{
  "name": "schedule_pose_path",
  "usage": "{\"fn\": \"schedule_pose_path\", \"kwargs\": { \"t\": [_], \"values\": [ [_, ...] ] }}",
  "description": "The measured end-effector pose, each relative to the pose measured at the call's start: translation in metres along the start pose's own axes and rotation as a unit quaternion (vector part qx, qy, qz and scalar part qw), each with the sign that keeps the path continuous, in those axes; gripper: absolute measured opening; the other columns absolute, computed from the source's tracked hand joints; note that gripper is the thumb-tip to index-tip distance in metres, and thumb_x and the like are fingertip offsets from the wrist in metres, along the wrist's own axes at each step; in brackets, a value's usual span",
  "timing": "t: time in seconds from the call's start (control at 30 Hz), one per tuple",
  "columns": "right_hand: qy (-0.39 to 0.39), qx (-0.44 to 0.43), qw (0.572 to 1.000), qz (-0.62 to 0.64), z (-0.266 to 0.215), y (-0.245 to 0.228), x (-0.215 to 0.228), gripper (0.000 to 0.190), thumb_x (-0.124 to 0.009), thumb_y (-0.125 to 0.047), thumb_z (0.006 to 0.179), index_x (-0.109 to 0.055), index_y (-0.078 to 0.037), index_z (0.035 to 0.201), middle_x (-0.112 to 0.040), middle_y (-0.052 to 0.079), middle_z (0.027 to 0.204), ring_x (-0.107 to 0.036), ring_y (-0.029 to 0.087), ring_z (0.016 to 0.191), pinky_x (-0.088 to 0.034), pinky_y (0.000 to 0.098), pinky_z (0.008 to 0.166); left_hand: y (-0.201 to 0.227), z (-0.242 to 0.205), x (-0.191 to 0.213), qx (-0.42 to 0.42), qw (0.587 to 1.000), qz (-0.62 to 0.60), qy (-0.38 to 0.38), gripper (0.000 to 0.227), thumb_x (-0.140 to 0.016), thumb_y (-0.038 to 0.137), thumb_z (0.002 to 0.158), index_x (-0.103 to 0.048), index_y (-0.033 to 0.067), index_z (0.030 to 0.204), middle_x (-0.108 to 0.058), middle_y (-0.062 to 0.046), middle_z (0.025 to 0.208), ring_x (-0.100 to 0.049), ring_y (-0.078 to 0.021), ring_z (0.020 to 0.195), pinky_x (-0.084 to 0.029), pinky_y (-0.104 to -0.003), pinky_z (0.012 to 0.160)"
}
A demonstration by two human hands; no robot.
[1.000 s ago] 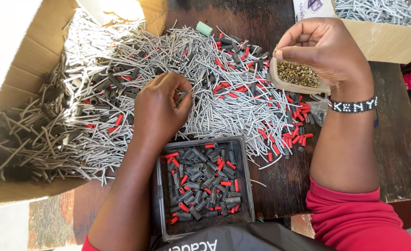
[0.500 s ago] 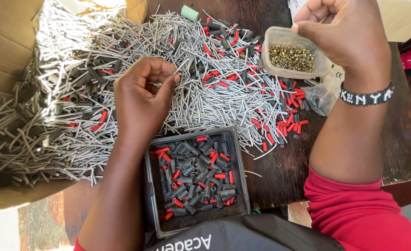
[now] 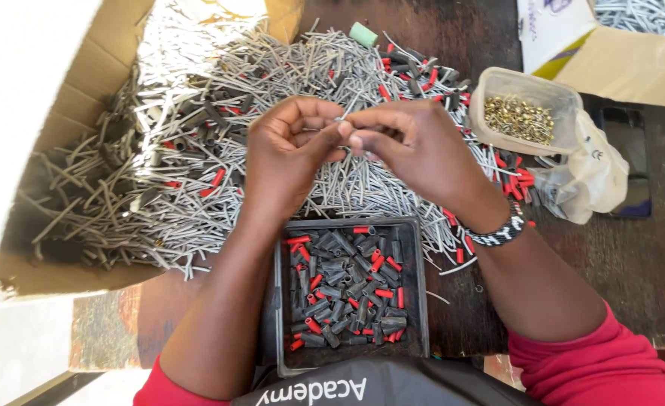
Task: The person picks up a wire and a red plastic connector from a pile on a table. They insert the wire into the connector and then place the assembled piece into a black container. This process is repeated continuously throughout the video.
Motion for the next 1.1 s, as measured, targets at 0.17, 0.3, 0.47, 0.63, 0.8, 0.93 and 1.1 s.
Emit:
{"fn": "schedule_pose_path", "kwargs": {
  "t": [0.17, 0.3, 0.47, 0.63, 0.8, 0.93, 1.1],
  "values": [
    [-0.001, -0.127, 0.987, 0.099, 0.0, 0.026, 0.001, 0.018, -0.066, -0.02, 0.1, -0.079, -0.008, 0.103, -0.071, 0.0, 0.077, -0.056, 0.006, 0.059, -0.047, 0.0207, 0.055, 0.007, -0.004, -0.002, -0.012, 0.997, 0.071, 0.032, 0.024, -0.077, 0.011, 0.086, -0.069, 0.0068, 0.108, -0.08, -0.008, 0.084, -0.076, -0.0108, 0.07, -0.066, -0.024, 0.06],
    [-0.011, -0.096, 0.956, 0.278, 0.001, 0.023, -0.003, 0.023, -0.068, -0.023, 0.1, -0.071, -0.002, 0.089, -0.069, 0.005, 0.08, -0.062, 0.01, 0.062, -0.053, 0.0184, 0.06, 0.006, -0.004, -0.005, -0.019, 0.996, 0.082, 0.023, 0.027, -0.079, 0.01, 0.084, -0.065, 0.0084, 0.106, -0.08, -0.009, 0.08, -0.075, -0.0107, 0.068, -0.063, -0.024, 0.063],
    [0.015, -0.123, 0.932, 0.341, 0.001, 0.034, -0.016, 0.02, -0.071, -0.017, 0.098, -0.072, 0.004, 0.098, -0.065, 0.009, 0.073, -0.062, 0.01, 0.064, -0.054, 0.0199, 0.056, 0.008, -0.004, -0.002, -0.034, 0.995, 0.096, 0.002, 0.026, -0.08, 0.009, 0.084, -0.068, 0.0054, 0.108, -0.078, -0.011, 0.08, -0.073, -0.0102, 0.069, -0.06, -0.024, 0.063],
    [0.062, -0.123, 0.909, 0.393, 0.001, 0.04, -0.005, 0.02, -0.067, -0.015, 0.102, -0.069, 0.005, 0.108, -0.069, 0.01, 0.081, -0.066, 0.009, 0.068, -0.057, 0.0176, 0.055, 0.03, 0.0, 0.022, -0.09, 0.961, 0.259, -0.031, 0.04, -0.085, 0.016, 0.084, -0.07, 0.0134, 0.121, -0.08, -0.015, 0.097, -0.081, -0.024, 0.085, -0.063, -0.032, 0.073],
    [0.081, -0.126, 0.89, 0.43, -0.002, 0.034, 0.019, 0.023, -0.064, -0.022, 0.104, -0.067, 0.001, 0.106, -0.071, 0.01, 0.085, -0.07, 0.011, 0.07, -0.06, 0.0209, 0.059, 0.03, 0.034, 0.097, -0.079, 0.742, 0.63, 0.218, 0.016, -0.084, 0.028, 0.089, -0.079, 0.0283, 0.104, -0.075, 0.0, 0.091, -0.074, -0.0283, 0.086, -0.059, -0.047, 0.08],
    [0.042, -0.109, 0.927, 0.356, -0.004, 0.022, 0.03, 0.027, -0.055, -0.025, 0.106, -0.065, 0.0, 0.105, -0.068, 0.011, 0.092, -0.067, 0.017, 0.077, -0.054, 0.0253, 0.063, 0.025, 0.088, 0.115, 0.052, 0.675, 0.709, 0.199, 0.027, -0.071, 0.033, 0.094, -0.075, 0.0314, 0.12, -0.072, -0.012, 0.115, -0.068, -0.0362, 0.102, -0.057, -0.051, 0.079],
    [0.044, -0.112, 0.919, 0.374, -0.008, 0.018, 0.039, 0.027, -0.059, -0.026, 0.103, -0.066, 0.0, 0.105, -0.068, 0.01, 0.091, -0.066, 0.015, 0.074, -0.054, 0.0246, 0.058, 0.02, 0.112, 0.113, 0.145, 0.65, 0.719, 0.199, 0.015, -0.071, 0.033, 0.097, -0.074, 0.0187, 0.101, -0.076, -0.011, 0.101, -0.072, -0.0329, 0.097, -0.061, -0.048, 0.075]
  ]
}}
Point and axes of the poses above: each hand's wrist, its own z-axis towards the middle knuckle, its own x-axis out of the back of the hand, y = z × x, the point moved 6 cm from there along z, towards the middle knuckle
